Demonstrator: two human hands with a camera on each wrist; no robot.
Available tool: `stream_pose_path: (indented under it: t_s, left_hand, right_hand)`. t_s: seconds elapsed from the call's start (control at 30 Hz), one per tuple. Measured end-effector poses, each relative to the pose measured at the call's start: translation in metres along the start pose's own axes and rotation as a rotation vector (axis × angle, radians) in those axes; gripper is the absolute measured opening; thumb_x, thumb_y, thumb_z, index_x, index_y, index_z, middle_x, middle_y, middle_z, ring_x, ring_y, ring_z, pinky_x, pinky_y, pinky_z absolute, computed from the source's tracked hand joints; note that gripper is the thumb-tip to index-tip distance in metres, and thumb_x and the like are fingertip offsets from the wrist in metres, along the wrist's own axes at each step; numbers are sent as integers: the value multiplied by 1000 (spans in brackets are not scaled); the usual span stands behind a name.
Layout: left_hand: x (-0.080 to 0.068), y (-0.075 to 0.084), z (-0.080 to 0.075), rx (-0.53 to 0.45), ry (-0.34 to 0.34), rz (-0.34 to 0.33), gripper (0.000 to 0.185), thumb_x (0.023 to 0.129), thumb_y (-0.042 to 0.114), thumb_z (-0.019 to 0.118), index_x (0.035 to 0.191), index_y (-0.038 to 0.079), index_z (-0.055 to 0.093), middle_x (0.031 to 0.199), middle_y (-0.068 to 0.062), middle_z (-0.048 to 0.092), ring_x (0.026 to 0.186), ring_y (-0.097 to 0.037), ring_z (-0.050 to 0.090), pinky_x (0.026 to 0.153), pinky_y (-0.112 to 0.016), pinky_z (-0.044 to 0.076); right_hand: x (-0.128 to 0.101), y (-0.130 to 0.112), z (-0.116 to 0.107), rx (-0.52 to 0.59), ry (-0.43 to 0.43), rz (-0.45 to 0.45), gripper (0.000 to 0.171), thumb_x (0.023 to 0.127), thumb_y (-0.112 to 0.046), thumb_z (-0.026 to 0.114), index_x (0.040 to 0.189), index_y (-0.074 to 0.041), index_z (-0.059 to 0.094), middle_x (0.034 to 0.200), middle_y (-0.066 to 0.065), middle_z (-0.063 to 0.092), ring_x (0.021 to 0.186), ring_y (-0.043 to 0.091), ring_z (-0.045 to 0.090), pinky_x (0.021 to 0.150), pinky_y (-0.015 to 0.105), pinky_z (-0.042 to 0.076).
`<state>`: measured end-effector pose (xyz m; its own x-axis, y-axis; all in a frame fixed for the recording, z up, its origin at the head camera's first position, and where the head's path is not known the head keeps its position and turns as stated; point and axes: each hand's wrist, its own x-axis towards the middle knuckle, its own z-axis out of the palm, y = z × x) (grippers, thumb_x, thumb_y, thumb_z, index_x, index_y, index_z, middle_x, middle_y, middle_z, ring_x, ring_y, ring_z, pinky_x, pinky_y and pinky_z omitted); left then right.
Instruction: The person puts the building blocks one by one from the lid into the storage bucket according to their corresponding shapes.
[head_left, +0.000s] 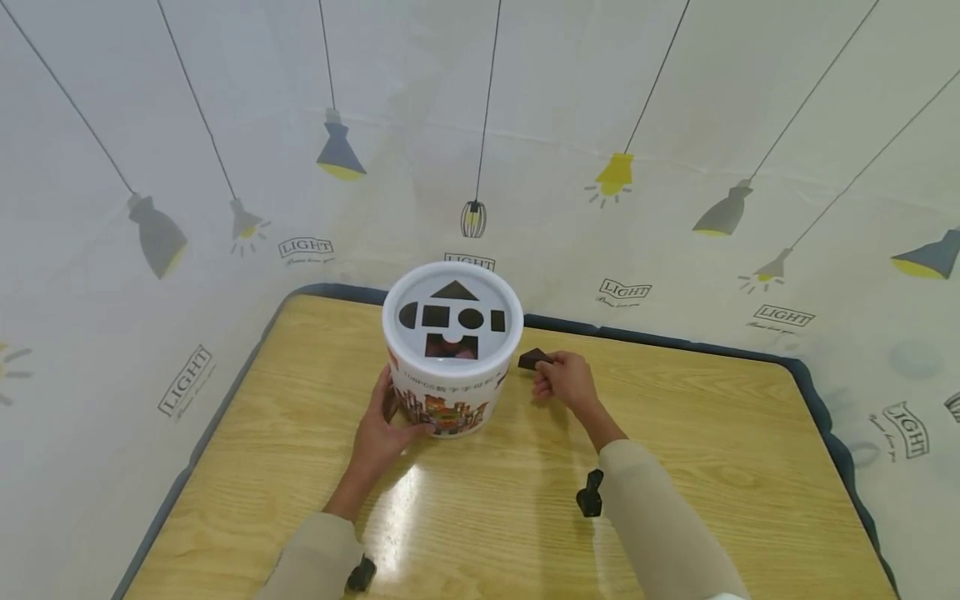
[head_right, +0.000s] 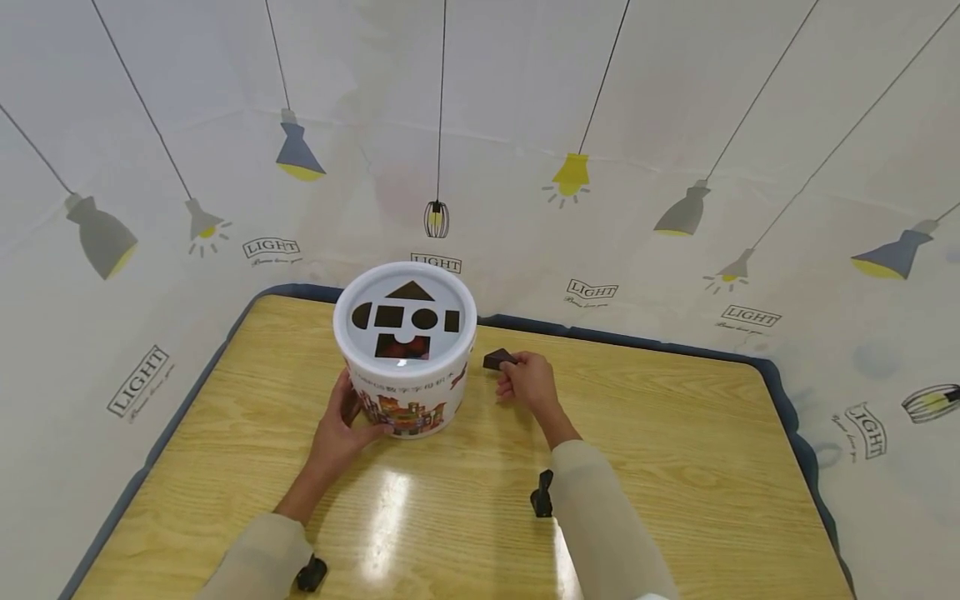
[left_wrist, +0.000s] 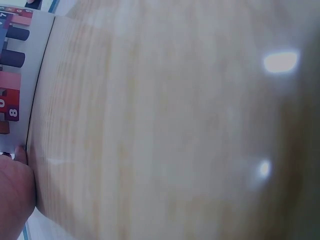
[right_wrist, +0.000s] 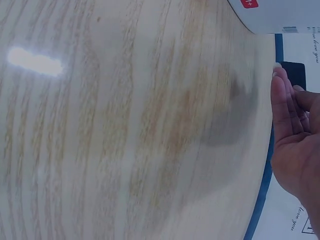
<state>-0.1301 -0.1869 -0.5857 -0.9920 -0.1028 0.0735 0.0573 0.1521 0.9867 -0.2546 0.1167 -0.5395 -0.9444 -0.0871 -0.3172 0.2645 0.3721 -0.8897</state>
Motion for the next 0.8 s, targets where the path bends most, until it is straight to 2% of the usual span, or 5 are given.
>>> stream_pose_path:
  t_s: [0.17,0.4,0.57,0.8]
  left_hand:
    - [0,-3,0,7,6,-7,119,64,14,91,152,45,17,154,-3,37,142,-24,35,121,-37,29]
    - [0,-2,-1,16,4,-4,119,65,15,91,153,45,16,155,-4,36,142,-26,35,120,-38,29]
    - [0,-4,0,14,6,-1,119,65,14,91,152,45,17,154,-4,37,141,-25,35,120,-36,29]
    - [1,-6,0,13,9,2,118,65,15,91,152,47,18,153,-3,38,141,-24,35,121,-36,29]
  right_hand:
    - [-2,-8,-2,11,20,-18,32,97,-12,59,123,6,59,84,19,70,59,15,68,61,33,64]
    - [-4,-22,-10,-13,31,-100,31,97,-14,59,121,6,60,75,11,70,59,15,68,59,31,63]
    - [-6,-30,-14,-36,34,-135,28,97,-15,59,115,6,61,77,13,70,60,15,69,59,31,64]
    - [-14,-44,-20,-51,33,-181,34,97,-15,60,124,6,58,81,19,70,61,17,70,61,32,64]
